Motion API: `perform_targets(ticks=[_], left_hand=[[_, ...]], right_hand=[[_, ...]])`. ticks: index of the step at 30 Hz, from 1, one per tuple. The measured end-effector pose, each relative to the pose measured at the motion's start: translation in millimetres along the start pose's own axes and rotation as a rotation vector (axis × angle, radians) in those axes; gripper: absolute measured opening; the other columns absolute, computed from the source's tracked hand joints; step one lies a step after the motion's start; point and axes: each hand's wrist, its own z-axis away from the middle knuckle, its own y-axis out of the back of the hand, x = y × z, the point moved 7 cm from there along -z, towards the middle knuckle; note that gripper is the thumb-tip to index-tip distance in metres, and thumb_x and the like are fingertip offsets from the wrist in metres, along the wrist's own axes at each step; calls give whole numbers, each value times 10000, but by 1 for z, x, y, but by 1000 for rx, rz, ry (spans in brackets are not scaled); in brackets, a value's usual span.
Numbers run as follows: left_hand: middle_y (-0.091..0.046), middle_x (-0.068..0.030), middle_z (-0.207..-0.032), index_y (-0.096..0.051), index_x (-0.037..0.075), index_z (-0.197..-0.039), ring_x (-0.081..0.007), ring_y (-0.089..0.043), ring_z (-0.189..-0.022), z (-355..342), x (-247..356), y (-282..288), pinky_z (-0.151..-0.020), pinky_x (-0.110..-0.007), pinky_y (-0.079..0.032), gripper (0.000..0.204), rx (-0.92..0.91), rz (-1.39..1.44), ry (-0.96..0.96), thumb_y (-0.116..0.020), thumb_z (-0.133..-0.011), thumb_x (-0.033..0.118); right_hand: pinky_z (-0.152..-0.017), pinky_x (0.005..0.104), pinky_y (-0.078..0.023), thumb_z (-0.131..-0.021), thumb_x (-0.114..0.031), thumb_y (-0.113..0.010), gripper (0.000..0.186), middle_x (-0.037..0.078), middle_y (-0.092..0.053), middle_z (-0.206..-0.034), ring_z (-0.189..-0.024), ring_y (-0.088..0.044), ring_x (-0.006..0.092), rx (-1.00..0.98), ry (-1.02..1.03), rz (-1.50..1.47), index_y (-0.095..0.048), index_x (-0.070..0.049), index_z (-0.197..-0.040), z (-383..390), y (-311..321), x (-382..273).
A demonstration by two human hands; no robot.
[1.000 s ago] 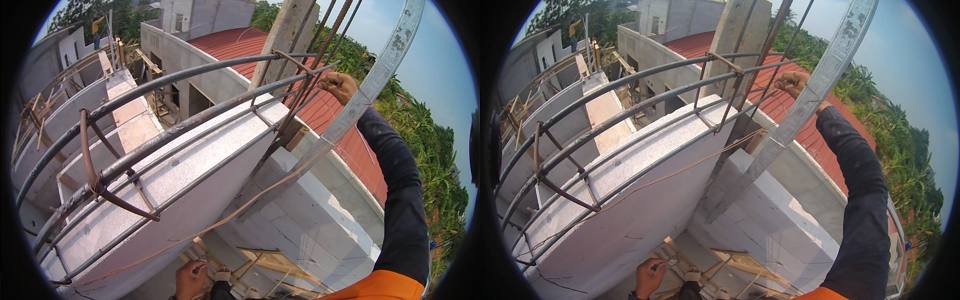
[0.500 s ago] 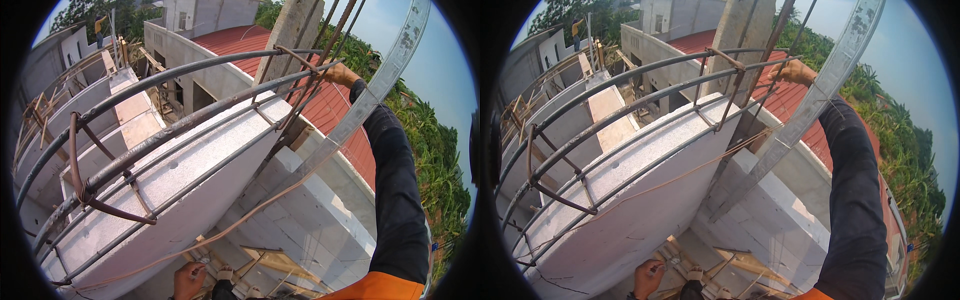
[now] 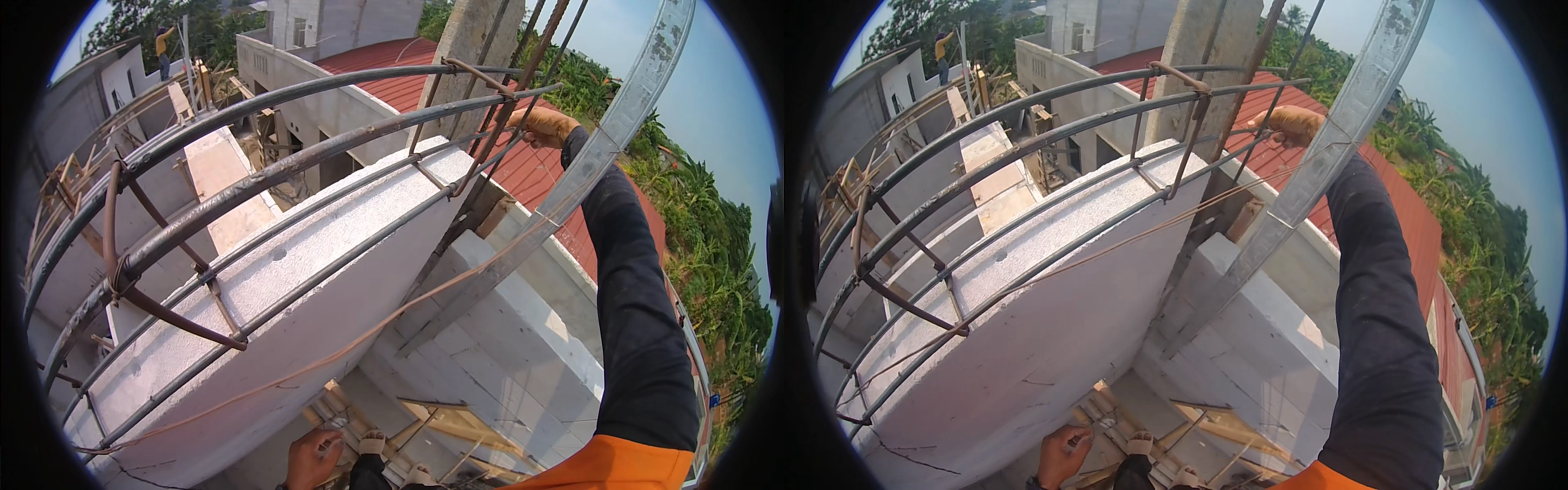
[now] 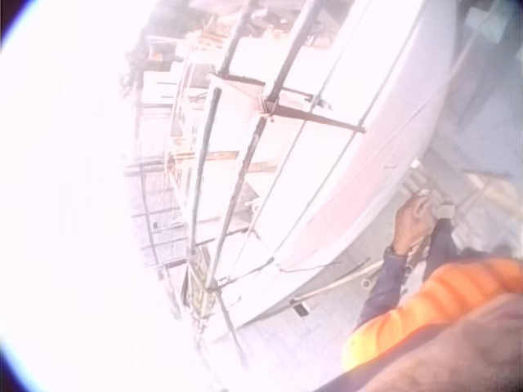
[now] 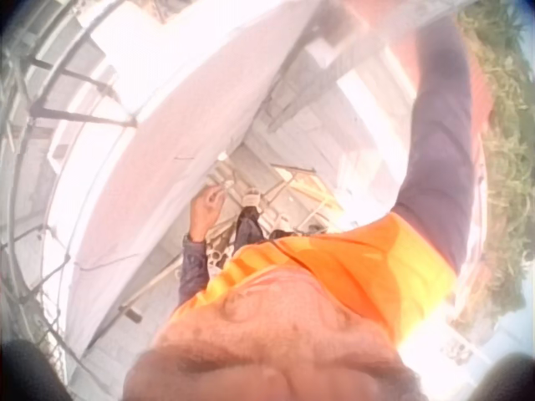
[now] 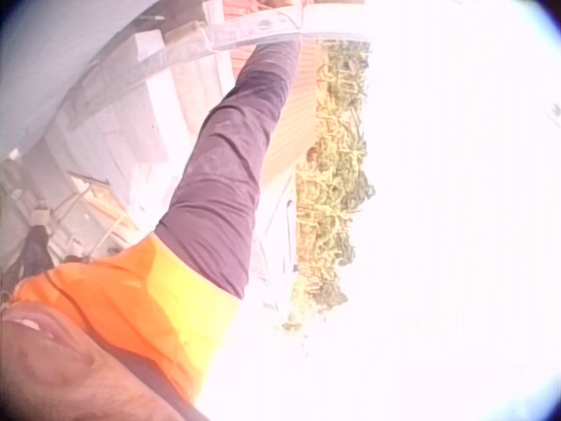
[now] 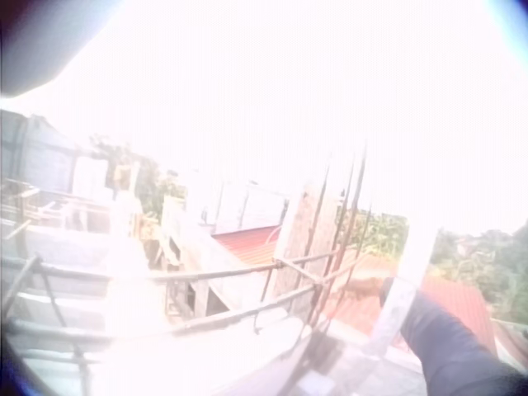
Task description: The person applies mortar to a wall section using a trowel, places a lightweight concrete block, taps it into position using a hammer, and secures it to a rebar column with wire.
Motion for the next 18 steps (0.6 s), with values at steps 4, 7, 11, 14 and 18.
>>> perform_targets(ticks=[4,7,11,14,18], left_hand=[[-766,-174,-1031,-740,12,-1148,-269,-736,-848,9,-12,-6,-778,-344,-575,209,-11,75,72,-728,-986,143],[-765,-172,-1054,-742,19,-1156,-263,-737,-857,13,-7,-1,-779,-347,-576,214,-24,80,167,-734,-978,138],[-769,-157,-1088,-739,20,-1156,-261,-737,-868,14,-6,-3,-789,-349,-579,210,-33,99,128,-726,-981,134],[-769,-145,-1037,-749,13,-1077,-258,-727,-838,18,-5,8,-759,-348,-572,172,46,166,143,-747,-978,153],[-788,-122,-992,-773,17,-1071,-198,-764,-850,13,-31,4,-778,-317,-591,227,-4,136,239,-791,-889,150]], right_hand=[[-489,272,-288,-960,-383,-777,204,-92,-498,-638,-552,-459,64,-5,-66,9,-744,-194,-891,-12,1,8],[-432,246,-257,-1001,-399,-733,236,-79,-531,-653,-544,-462,65,-32,-104,-138,-718,-174,-932,-8,-18,10],[-404,206,-234,-992,-366,-680,277,-85,-581,-652,-504,-456,15,-91,-43,-312,-752,-104,-941,1,-12,25],[-381,214,-228,-995,-365,-618,295,-91,-531,-591,-461,-418,13,-119,-77,-310,-728,-103,-915,-12,-23,18],[-363,220,-220,-999,-397,-612,314,-98,-457,-546,-426,-374,14,-185,-104,-362,-719,-105,-953,-18,-18,24]])
